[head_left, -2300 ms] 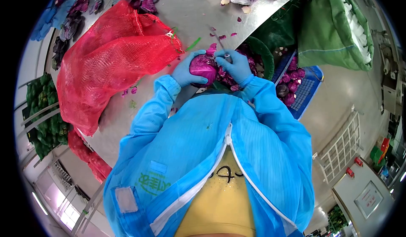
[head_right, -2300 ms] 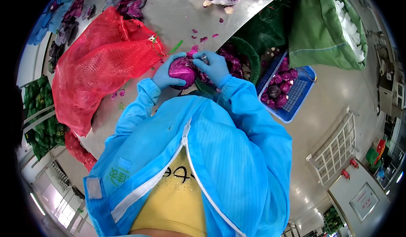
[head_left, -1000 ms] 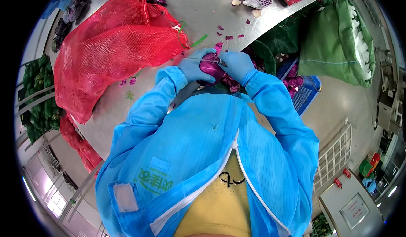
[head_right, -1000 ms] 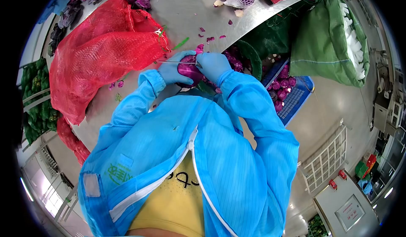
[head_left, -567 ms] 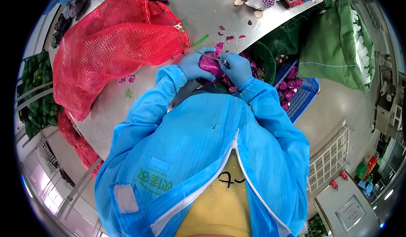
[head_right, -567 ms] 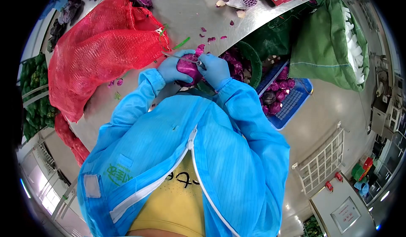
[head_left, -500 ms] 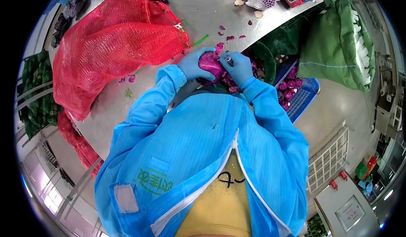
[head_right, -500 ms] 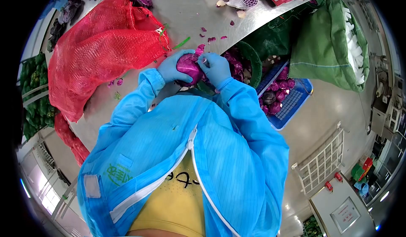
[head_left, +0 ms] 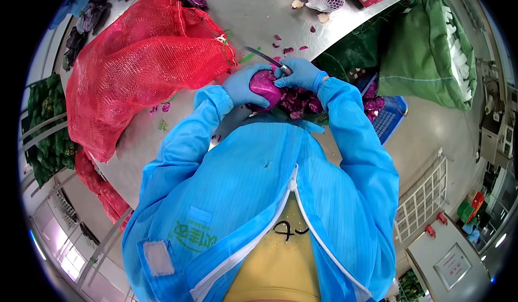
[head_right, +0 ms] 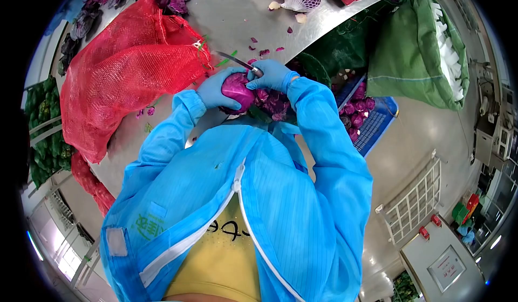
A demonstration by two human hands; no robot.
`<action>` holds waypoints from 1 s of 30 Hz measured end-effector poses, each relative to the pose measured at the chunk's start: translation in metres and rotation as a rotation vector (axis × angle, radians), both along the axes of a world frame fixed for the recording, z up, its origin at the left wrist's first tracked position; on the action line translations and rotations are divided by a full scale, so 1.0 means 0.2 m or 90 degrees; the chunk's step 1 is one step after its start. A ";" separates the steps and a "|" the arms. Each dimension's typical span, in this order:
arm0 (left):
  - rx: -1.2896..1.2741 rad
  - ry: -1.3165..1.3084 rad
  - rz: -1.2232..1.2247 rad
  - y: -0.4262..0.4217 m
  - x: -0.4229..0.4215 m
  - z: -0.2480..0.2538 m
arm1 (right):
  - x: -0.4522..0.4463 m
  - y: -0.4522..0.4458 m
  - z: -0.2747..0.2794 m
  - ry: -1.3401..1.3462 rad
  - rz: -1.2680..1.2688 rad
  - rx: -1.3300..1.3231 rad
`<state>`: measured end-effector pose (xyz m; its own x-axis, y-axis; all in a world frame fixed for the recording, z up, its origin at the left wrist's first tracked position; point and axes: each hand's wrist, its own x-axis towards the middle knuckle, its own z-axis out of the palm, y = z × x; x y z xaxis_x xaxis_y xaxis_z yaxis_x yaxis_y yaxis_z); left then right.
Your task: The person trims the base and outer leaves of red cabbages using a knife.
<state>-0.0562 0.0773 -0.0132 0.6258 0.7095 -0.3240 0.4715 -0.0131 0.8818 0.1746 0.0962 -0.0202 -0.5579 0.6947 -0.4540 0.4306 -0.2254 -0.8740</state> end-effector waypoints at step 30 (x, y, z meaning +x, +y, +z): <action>-0.059 -0.088 0.000 -0.01 -0.04 -0.04 | -0.17 -0.42 -0.14 0.049 -0.378 0.609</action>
